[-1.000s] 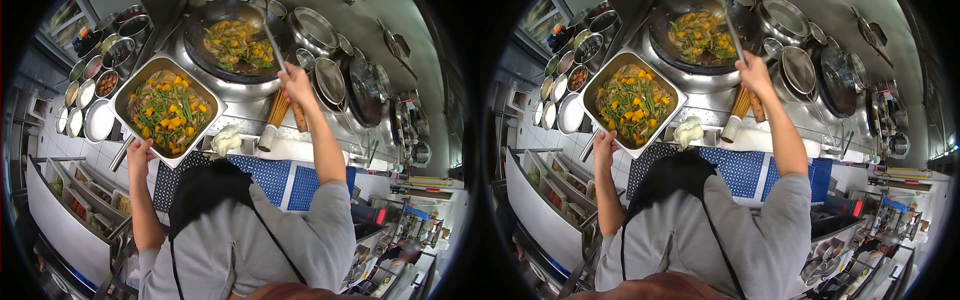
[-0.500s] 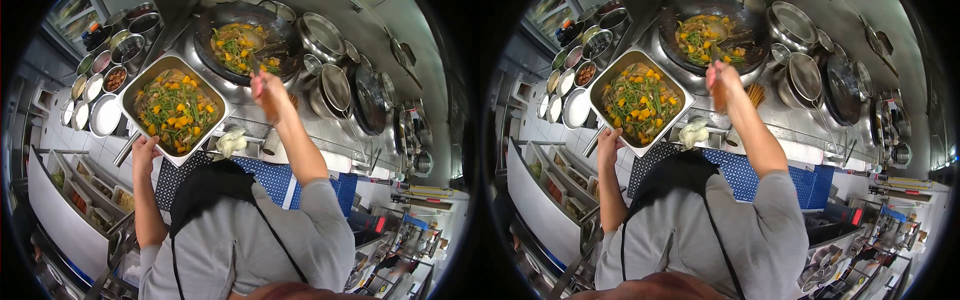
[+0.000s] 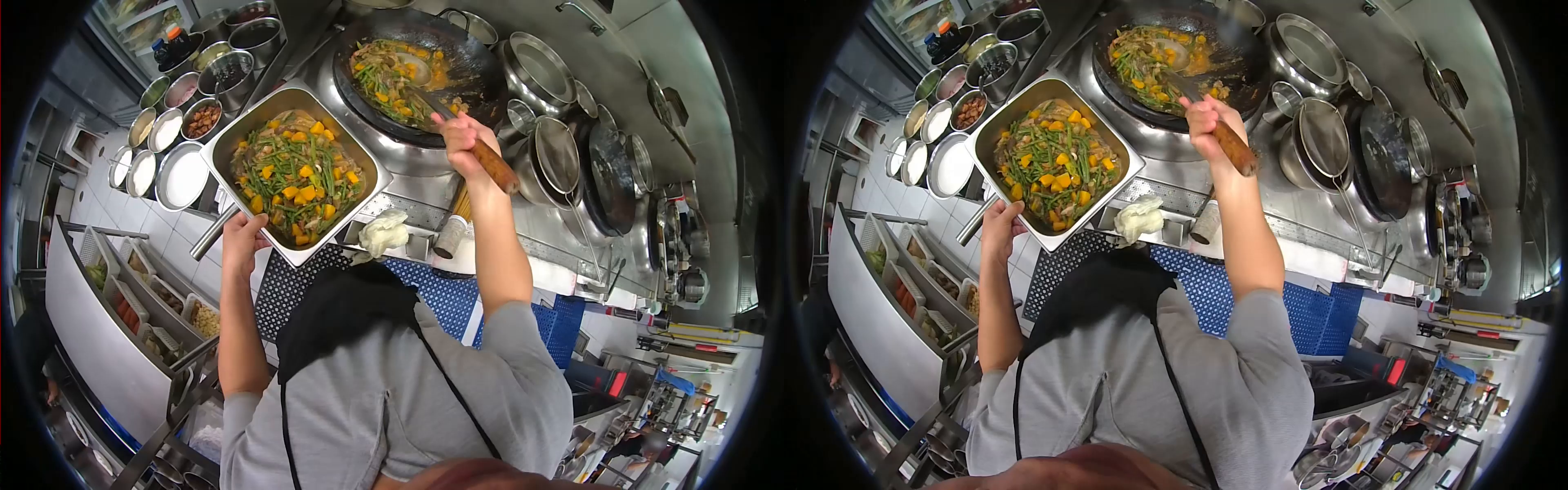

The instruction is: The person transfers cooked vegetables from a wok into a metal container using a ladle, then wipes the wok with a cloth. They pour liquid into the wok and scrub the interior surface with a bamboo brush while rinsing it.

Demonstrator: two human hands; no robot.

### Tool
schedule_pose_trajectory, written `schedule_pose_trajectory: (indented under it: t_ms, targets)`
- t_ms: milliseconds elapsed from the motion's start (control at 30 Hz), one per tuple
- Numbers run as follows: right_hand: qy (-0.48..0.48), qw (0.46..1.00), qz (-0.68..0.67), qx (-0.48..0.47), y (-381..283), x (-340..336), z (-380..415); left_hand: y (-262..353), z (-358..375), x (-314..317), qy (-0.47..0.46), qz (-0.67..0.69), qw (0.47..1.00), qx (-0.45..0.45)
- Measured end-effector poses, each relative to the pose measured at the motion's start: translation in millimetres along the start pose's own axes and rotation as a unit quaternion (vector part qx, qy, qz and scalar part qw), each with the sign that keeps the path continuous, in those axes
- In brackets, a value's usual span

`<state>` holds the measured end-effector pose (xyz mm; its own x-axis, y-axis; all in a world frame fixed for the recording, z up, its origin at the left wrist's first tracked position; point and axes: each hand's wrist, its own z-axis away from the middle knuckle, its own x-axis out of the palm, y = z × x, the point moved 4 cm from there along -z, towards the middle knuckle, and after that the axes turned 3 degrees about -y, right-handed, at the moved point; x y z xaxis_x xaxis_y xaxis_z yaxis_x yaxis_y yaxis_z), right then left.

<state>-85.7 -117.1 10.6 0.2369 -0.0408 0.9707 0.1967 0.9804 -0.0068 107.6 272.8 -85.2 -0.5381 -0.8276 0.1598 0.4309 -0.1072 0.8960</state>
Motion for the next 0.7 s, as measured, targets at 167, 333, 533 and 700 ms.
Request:
schedule_pose_trajectory:
  t_ms: [167,333,533,700]
  targets:
    - [-0.036,0.998,-0.038,-0.026,7.3,-6.2,22.1,0.3,2.4,1.4,0.003,0.007,1.0,-0.002]
    - [-0.038,0.996,-0.055,-0.059,4.4,-8.6,43.6,-1.1,1.1,1.4,-0.001,0.01,1.0,0.001]
    - [-0.056,0.993,-0.043,-0.09,-1.9,-6.2,58.0,-3.3,-1.4,-0.4,-0.008,0.009,1.0,0.006]
    - [-0.047,0.993,-0.026,-0.11,-9.7,-5.1,60.3,-1.3,1.3,1.9,-0.008,0.009,1.0,0.004]
